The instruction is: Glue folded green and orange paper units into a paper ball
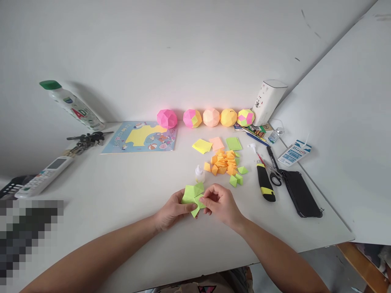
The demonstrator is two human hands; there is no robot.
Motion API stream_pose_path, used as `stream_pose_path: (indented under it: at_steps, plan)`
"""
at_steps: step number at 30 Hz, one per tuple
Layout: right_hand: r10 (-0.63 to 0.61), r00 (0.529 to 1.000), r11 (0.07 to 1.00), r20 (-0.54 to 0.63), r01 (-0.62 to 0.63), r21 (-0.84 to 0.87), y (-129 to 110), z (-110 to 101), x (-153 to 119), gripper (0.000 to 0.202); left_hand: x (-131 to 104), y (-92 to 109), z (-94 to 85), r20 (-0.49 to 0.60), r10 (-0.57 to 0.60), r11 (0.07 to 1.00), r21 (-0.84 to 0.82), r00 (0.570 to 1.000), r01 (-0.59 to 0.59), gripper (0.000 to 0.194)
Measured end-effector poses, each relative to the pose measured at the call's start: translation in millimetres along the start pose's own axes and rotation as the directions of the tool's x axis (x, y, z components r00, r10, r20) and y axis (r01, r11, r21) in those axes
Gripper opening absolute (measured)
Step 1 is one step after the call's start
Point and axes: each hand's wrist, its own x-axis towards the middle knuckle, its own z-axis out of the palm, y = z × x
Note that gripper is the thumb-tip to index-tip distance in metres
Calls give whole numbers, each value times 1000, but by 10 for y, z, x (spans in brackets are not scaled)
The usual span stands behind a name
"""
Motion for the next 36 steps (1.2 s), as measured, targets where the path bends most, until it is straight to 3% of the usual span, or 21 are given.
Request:
stream_pose_path:
  at_steps: [5,12,23,36]
  plan:
    - [4,1000,1000,10,-4,-6,1,-4,-12,30,1,10,4,23,-36,999,39,999,35,25]
    - [18,999,999,37,-16,-38,5,-9,-11,30,-9,14,20,-60,-60,998,11,996,61,21]
    - [17,999,997,46,-14,-81,2,-10,-14,27,-1,44,11,-82,-103,994,21,991,105,24]
    - [7,999,999,38,-5,-44,17,-4,13,26,0,-5,-20,-48,-39,999,-4,998,39,22]
